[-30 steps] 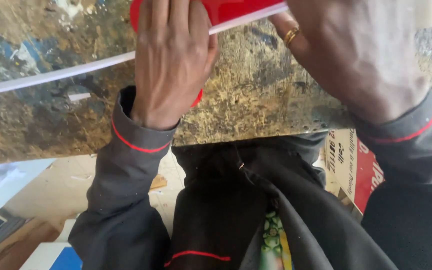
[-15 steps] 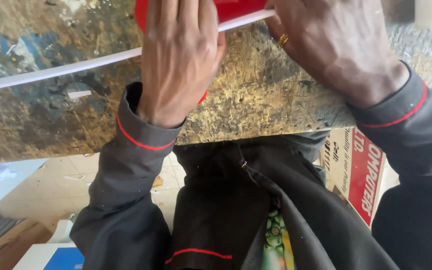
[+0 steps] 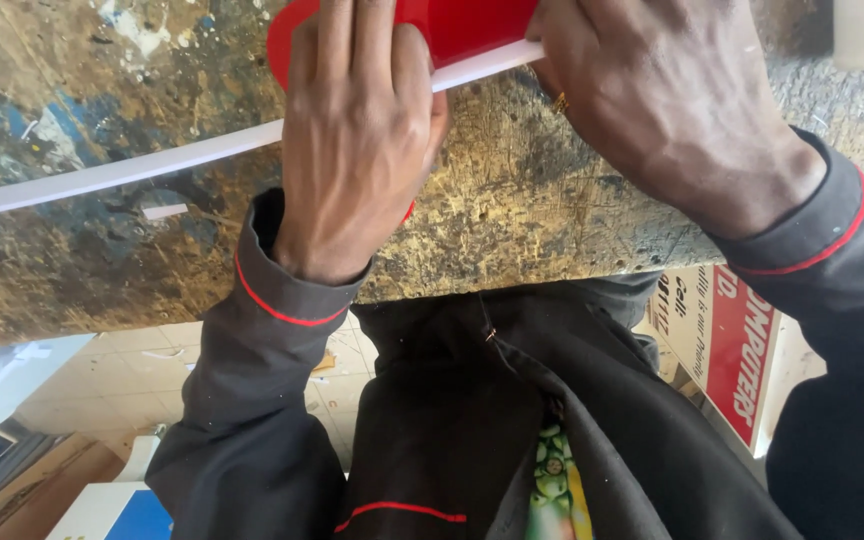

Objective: Gluing a white plastic strip to the edge of a red acrylic letter to create a 3D effect.

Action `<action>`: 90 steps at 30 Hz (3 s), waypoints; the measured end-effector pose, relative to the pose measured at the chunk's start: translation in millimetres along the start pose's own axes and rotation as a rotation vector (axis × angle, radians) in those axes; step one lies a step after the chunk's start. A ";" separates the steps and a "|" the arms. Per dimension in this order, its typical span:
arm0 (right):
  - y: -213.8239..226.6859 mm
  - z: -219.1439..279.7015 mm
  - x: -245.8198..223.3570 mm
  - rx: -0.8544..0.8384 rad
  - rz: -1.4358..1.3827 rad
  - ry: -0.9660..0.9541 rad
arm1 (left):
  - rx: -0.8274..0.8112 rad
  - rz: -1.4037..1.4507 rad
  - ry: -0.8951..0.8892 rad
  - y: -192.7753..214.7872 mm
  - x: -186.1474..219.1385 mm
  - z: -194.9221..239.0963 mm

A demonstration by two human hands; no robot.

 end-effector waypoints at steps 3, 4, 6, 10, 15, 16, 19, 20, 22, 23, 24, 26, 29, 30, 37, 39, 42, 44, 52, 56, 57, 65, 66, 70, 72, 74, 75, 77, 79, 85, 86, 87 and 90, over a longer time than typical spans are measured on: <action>3.8 -1.5 0.4 0.001 0.003 0.020 | 0.000 0.024 -0.002 1.6 -0.1 -1.1; 3.6 -1.9 1.5 0.003 0.003 0.019 | 0.000 0.022 -0.003 1.6 -0.3 -1.3; 0.8 -1.6 1.0 -0.026 0.019 0.041 | -0.010 0.036 0.003 1.2 -0.8 -0.6; 13.0 -6.6 -0.2 -0.058 0.108 0.064 | 0.014 0.005 0.003 5.7 -0.5 -2.1; 29.4 -17.6 -7.1 -0.012 0.021 0.017 | -0.029 0.034 0.004 -2.6 1.2 1.9; 30.5 -21.2 -10.4 -0.011 0.022 0.014 | -0.028 0.032 0.001 1.6 0.6 0.3; 39.4 -30.4 -17.0 0.015 -0.102 0.007 | -0.013 0.050 -0.005 12.1 0.4 -3.9; 44.6 -33.0 -19.0 0.034 -0.129 0.022 | -0.012 0.048 -0.008 14.4 0.2 -4.8; 51.1 -35.5 -21.5 0.056 -0.160 0.041 | -0.014 0.043 -0.009 16.0 -0.5 -4.4; 50.4 -35.8 -21.4 0.040 -0.124 0.042 | -0.017 0.063 -0.006 14.8 -0.6 -3.8; 49.5 -36.2 -21.2 0.024 -0.088 0.043 | -0.020 0.083 -0.003 13.5 -0.9 -3.2; 43.9 -37.2 -20.6 -0.025 -0.205 0.048 | -0.029 0.057 -0.005 14.6 -1.1 -3.3; 37.6 -40.2 -19.6 -0.119 -0.395 0.057 | -0.036 0.034 -0.010 9.7 0.3 -1.7; 35.4 -42.0 -19.8 -0.163 -0.470 0.064 | -0.037 0.034 -0.011 7.3 0.5 -0.8; 36.0 -51.3 -15.5 -0.164 -0.404 0.088 | -0.033 0.080 0.019 -1.8 0.9 0.9; 39.9 -54.0 -14.9 -0.131 -0.411 0.091 | 0.032 0.107 0.038 6.3 -2.0 -4.7; 43.2 -57.9 -10.8 -0.112 -0.522 0.096 | -0.009 0.098 0.059 8.2 0.1 -4.1; 45.9 -60.6 -5.3 -0.111 -0.536 0.092 | -0.002 0.089 0.065 9.8 0.6 -3.3; 37.7 -36.9 42.5 -0.183 -0.495 -0.008 | -0.024 0.169 0.058 15.0 -5.3 -9.4; 26.8 -30.5 47.6 -0.238 -0.668 -0.042 | -0.074 0.233 0.052 8.8 -6.4 -13.5; 27.9 -34.8 46.2 -0.259 -0.780 -0.057 | -0.095 0.247 0.058 6.9 -5.6 -10.2; 19.8 -33.4 35.9 -0.386 -0.577 -0.008 | -0.139 0.299 0.044 5.3 -6.9 -14.1; 20.6 -33.6 35.0 -0.380 -0.546 0.003 | -0.142 0.302 0.044 4.8 -6.1 -13.4; 26.0 -43.2 29.0 -0.353 -0.506 0.018 | -0.142 0.305 0.049 7.2 -6.8 -14.7; 25.5 -44.3 28.0 -0.345 -0.495 -0.012 | -0.140 0.310 0.062 6.1 -6.9 -15.2; 25.1 -42.6 28.9 -0.323 -0.506 -0.026 | -0.118 0.290 0.057 7.6 -7.1 -15.4; 25.8 -42.3 30.0 -0.305 -0.524 -0.032 | -0.103 0.272 0.059 9.1 -7.7 -15.9; 25.6 -43.1 28.9 -0.293 -0.515 -0.042 | -0.076 0.233 0.058 9.8 -8.2 -16.8; 25.8 -41.3 28.1 -0.278 -0.502 -0.056 | -0.044 0.193 0.055 11.9 -6.3 -15.3; 29.5 -36.1 29.1 -0.232 -0.546 -0.062 | 0.055 0.186 0.062 18.2 -3.3 -9.5; 35.8 -36.8 30.5 -0.203 -0.523 -0.044 | 0.049 0.158 0.068 17.9 -2.6 -7.9; 41.8 -37.0 34.0 -0.177 -0.492 -0.039 | 0.051 0.134 0.063 16.1 -2.6 -9.9; 78.0 -27.1 78.4 -0.034 -0.790 -0.250 | 0.084 0.114 0.047 9.6 -0.6 -7.0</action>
Point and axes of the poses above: each hand's wrist, its own z-axis away from the middle knuckle, its own y-axis out of the back of the hand, x = y × z, the point moved 9 cm from there along -z, towards the middle knuckle, and after that the axes turned 9 degrees about -y, right-handed, at the moved point
